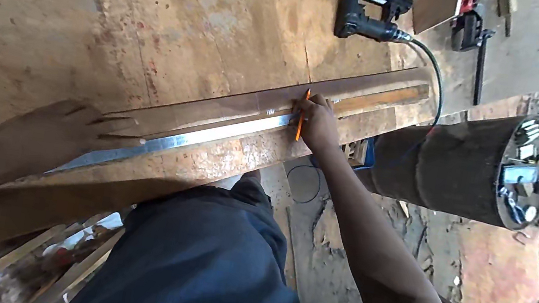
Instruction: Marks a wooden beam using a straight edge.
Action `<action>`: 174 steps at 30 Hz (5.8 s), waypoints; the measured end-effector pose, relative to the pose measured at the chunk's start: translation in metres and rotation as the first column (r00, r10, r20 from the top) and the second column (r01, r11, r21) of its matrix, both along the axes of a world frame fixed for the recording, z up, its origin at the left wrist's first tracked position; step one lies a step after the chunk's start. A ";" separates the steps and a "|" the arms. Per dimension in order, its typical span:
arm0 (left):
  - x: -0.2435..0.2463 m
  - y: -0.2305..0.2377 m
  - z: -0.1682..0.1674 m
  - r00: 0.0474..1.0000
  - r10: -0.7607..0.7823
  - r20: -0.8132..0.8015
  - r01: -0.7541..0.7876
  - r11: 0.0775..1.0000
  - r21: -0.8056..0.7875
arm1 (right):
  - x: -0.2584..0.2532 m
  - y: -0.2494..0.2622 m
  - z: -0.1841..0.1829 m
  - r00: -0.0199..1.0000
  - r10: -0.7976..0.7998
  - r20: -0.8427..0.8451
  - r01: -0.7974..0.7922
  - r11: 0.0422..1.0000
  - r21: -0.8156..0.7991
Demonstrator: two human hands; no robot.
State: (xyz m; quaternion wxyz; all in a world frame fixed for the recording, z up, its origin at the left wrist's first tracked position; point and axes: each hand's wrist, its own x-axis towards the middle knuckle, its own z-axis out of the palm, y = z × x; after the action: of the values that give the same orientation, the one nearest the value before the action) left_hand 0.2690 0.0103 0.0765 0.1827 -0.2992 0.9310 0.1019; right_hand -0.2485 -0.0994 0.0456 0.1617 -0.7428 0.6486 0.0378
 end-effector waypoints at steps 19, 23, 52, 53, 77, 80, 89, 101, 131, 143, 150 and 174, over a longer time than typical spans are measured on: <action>-0.007 -0.008 0.013 0.994 -0.052 0.096 0.040 0.992 0.123 | 0.000 -0.003 0.012 0.994 0.060 0.092 -0.063 0.998 0.031; -0.004 -0.011 0.004 0.995 -0.062 0.079 0.052 0.991 0.122 | -0.004 0.002 0.008 0.990 0.087 0.107 -0.085 0.996 -0.023; 0.017 -0.017 0.001 0.992 -0.114 0.045 0.104 0.978 0.178 | -0.002 -0.005 0.011 0.998 0.027 0.063 -0.032 0.996 0.083; 0.017 -0.017 0.002 0.993 -0.108 0.053 0.097 0.979 0.182 | -0.003 -0.006 0.010 0.998 0.029 0.056 -0.033 0.996 0.082; 0.023 -0.009 -0.009 0.999 -0.003 -0.035 0.009 0.982 0.188 | -0.009 -0.005 0.005 0.996 0.005 0.088 -0.013 0.996 0.087; 0.022 -0.010 -0.008 1.000 0.004 -0.027 0.002 0.979 0.205 | -0.010 -0.005 0.006 0.997 0.002 0.073 -0.008 0.996 0.085; 0.023 -0.016 -0.007 0.995 -0.084 -0.046 0.090 0.987 0.133 | 0.064 0.021 0.058 0.991 -0.128 0.040 0.117 0.972 0.206; -0.003 -0.028 -0.008 0.988 -0.060 -0.145 0.069 0.996 0.061 | -0.001 -0.008 0.003 1.000 -0.003 0.002 0.003 0.999 0.044; -0.078 -0.034 0.001 0.994 -0.112 -0.011 0.113 0.991 0.072 | 0.064 0.101 -0.002 0.516 -0.198 0.833 0.449 0.891 -0.066; -0.077 -0.035 0.002 0.992 -0.125 0.034 0.122 0.990 0.075 | 0.117 0.111 0.000 0.959 -0.089 0.269 0.183 0.918 -0.351; -0.074 -0.039 -0.010 0.989 -0.146 0.019 0.144 0.987 0.070 | 0.281 0.190 0.003 0.863 0.233 0.447 -0.127 0.959 -0.254; -0.075 -0.037 -0.010 0.976 -0.211 0.053 0.211 0.978 0.003 | 0.384 0.213 -0.023 0.563 0.526 0.637 -0.479 0.836 -0.267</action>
State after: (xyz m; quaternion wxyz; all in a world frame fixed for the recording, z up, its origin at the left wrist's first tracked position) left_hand 0.1938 -0.0264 0.0666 0.2168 -0.2017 0.9524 0.0728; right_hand 0.1358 0.1133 0.0225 0.3489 -0.8598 0.3032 -0.2169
